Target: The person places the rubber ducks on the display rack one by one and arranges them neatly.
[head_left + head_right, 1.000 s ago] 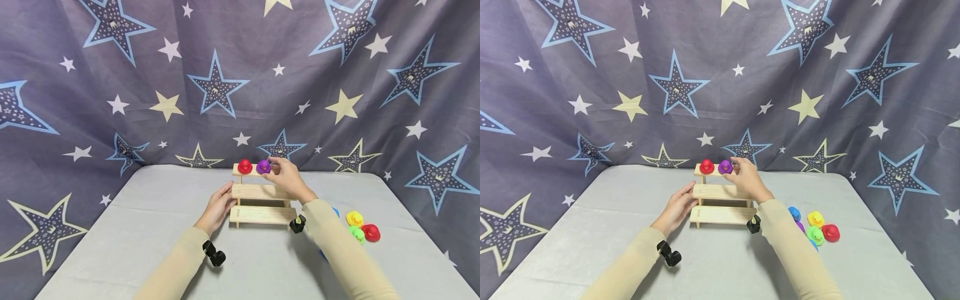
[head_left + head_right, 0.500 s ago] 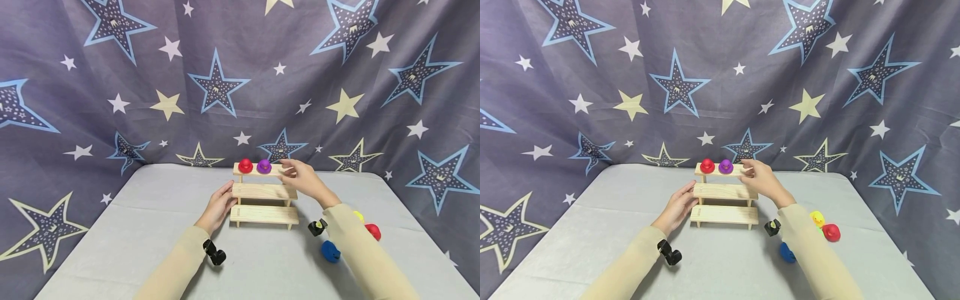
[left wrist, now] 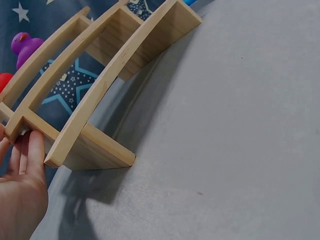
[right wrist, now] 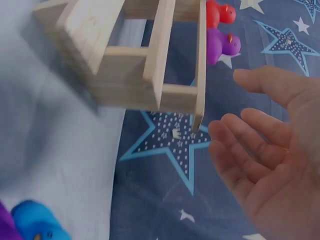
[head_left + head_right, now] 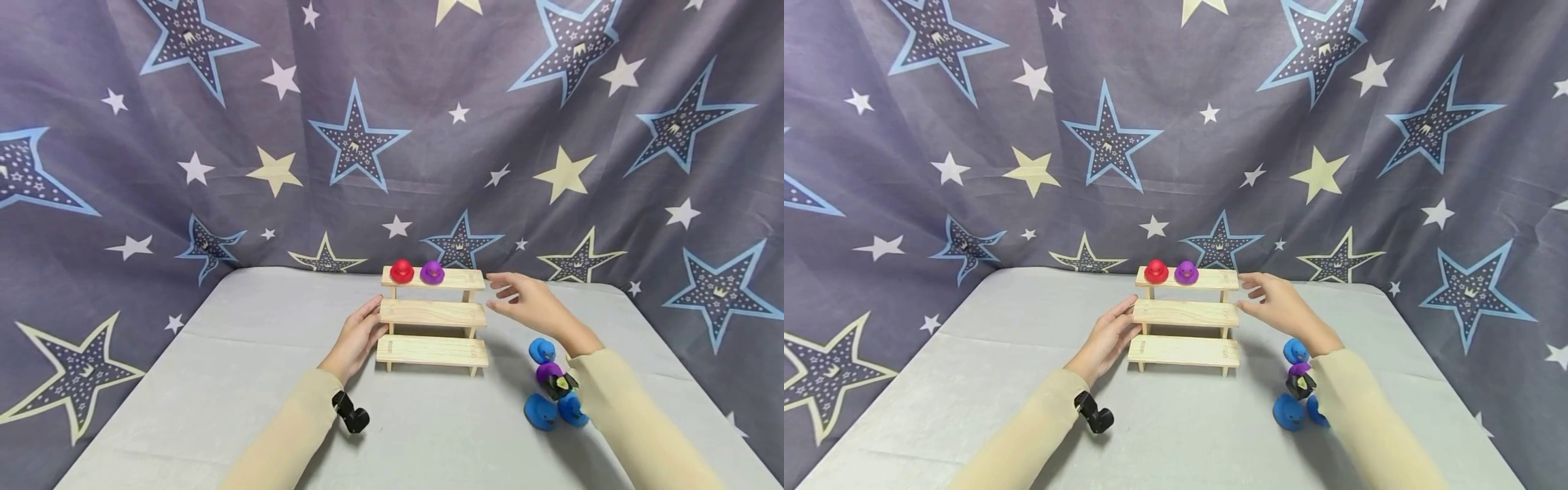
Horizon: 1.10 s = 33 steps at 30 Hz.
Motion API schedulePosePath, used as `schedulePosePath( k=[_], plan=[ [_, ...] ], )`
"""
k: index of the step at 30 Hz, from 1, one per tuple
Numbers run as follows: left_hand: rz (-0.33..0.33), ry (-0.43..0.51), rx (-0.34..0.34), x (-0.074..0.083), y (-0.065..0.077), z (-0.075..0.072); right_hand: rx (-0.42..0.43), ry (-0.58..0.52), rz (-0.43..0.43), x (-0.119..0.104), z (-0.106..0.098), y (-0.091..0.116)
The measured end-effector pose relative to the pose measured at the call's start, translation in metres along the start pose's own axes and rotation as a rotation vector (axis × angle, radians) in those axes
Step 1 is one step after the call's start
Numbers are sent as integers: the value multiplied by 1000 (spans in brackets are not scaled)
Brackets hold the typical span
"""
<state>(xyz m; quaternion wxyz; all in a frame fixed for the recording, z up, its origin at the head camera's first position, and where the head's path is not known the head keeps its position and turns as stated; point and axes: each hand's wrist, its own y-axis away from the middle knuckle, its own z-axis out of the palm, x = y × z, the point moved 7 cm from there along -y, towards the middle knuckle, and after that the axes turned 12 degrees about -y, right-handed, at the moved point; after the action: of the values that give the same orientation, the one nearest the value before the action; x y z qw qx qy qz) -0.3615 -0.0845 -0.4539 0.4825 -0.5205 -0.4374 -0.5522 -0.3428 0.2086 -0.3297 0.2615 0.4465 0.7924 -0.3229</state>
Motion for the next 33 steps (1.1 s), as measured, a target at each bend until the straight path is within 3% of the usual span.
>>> schedulePosePath(
  k=[10,21,33],
  plan=[
    [-37,37,6,1,2,1,-44,40,42,25,-10,19],
    [-35,35,4,0,0,1,-114,7,189,72,-16,46],
    [-32,23,4,1,1,1,-162,12,300,108,-14,73]
  ],
)
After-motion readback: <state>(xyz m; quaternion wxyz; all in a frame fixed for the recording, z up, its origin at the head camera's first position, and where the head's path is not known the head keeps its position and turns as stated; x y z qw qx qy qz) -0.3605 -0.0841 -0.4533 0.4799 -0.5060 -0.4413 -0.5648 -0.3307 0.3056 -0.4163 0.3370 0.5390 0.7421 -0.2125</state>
